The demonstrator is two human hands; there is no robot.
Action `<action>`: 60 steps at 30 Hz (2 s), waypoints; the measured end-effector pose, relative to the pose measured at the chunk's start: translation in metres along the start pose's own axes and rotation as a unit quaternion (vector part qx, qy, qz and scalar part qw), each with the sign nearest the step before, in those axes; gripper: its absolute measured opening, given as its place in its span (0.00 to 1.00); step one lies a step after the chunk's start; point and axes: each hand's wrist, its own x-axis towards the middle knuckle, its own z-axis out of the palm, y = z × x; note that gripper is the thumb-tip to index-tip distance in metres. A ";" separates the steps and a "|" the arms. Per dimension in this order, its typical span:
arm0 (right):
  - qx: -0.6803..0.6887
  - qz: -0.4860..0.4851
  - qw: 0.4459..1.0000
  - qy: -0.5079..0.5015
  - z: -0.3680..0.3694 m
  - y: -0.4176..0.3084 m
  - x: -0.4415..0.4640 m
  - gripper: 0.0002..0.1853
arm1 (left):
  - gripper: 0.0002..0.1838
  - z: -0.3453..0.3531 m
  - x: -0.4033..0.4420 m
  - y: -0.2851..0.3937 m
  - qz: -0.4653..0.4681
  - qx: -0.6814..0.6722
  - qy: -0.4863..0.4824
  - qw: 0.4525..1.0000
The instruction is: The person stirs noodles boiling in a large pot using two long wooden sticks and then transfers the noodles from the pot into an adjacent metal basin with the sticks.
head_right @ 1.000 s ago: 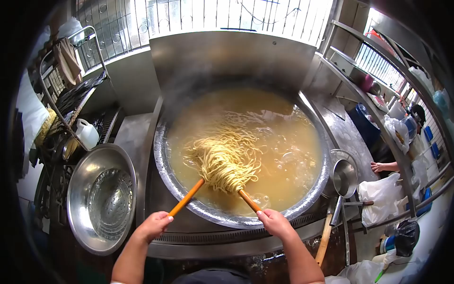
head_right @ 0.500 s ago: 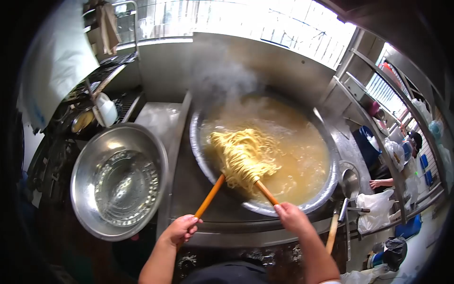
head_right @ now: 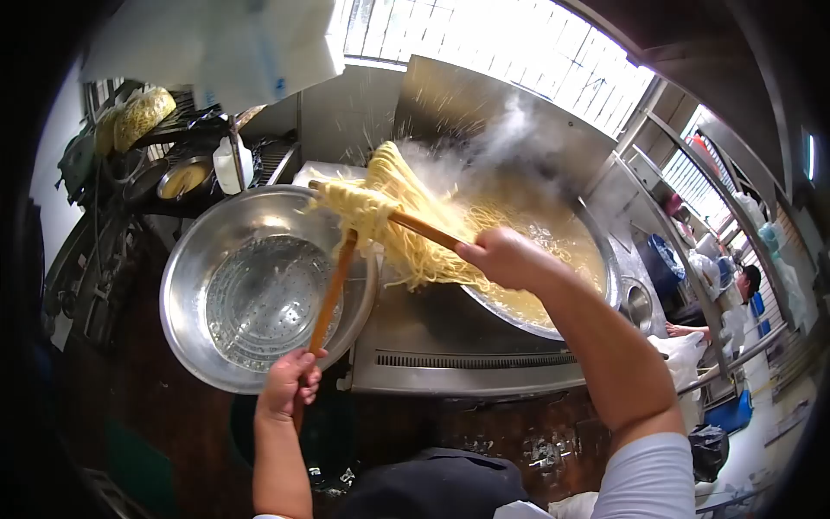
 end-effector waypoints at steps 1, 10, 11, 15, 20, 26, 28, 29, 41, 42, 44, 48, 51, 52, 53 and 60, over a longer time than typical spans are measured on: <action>-0.022 -0.028 0.999 -0.003 -0.005 -0.024 0.002 0.28 | 0.13 -0.012 -0.012 0.007 0.008 0.006 0.017 1.000; -0.275 -0.170 0.944 -0.065 0.067 -0.177 0.056 0.18 | 0.11 -0.135 -0.103 0.043 -0.046 0.219 0.174 0.959; -0.320 -0.173 0.929 -0.065 0.088 -0.183 0.064 0.16 | 0.11 -0.145 -0.107 0.049 -0.083 0.313 0.211 0.922; -0.536 -0.193 0.820 -0.056 0.098 -0.198 0.043 0.15 | 0.11 -0.137 -0.154 0.086 -0.084 0.704 0.236 0.664; -0.473 -0.143 0.866 -0.075 0.019 -0.163 -0.001 0.13 | 0.14 -0.093 -0.223 0.132 -0.055 0.755 0.262 0.598; -0.196 0.019 0.971 -0.138 -0.054 -0.047 -0.037 0.17 | 0.11 -0.100 -0.244 0.139 -0.023 0.634 0.294 0.715; -0.132 0.052 0.980 -0.136 -0.066 0.006 -0.052 0.18 | 0.11 -0.093 -0.227 0.142 -0.032 0.557 0.307 0.771; -0.101 0.066 0.984 -0.130 -0.070 0.032 -0.061 0.18 | 0.11 -0.086 -0.218 0.144 -0.026 0.513 0.307 0.801; -0.162 0.241 0.957 -0.015 -0.086 0.195 -0.166 0.17 | 0.14 0.112 0.018 0.190 0.160 0.717 0.080 0.674; -0.174 0.245 0.953 -0.033 -0.077 0.203 -0.159 0.18 | 0.13 0.135 0.037 0.191 0.185 0.789 0.089 0.579; -0.176 0.245 0.951 -0.072 -0.053 0.229 -0.135 0.19 | 0.13 0.186 0.077 0.187 0.214 0.852 0.096 0.468; -0.106 0.208 0.969 -0.075 0.020 0.286 -0.040 0.19 | 0.12 0.262 0.172 0.145 0.022 0.952 0.081 0.296; 0.035 0.212 0.976 -0.039 0.103 0.329 0.071 0.21 | 0.12 0.299 0.219 0.100 -0.034 0.970 0.038 0.236; 0.068 0.202 0.977 -0.012 0.117 0.327 0.091 0.22 | 0.12 0.298 0.234 0.088 -0.035 0.973 0.008 0.227; 0.103 0.192 0.976 0.015 0.126 0.325 0.105 0.23 | 0.12 0.296 0.243 0.082 -0.035 0.975 -0.020 0.218; 0.364 0.160 0.917 0.008 0.170 0.333 0.081 0.21 | 0.15 0.183 0.260 0.042 -0.085 0.770 -0.025 0.632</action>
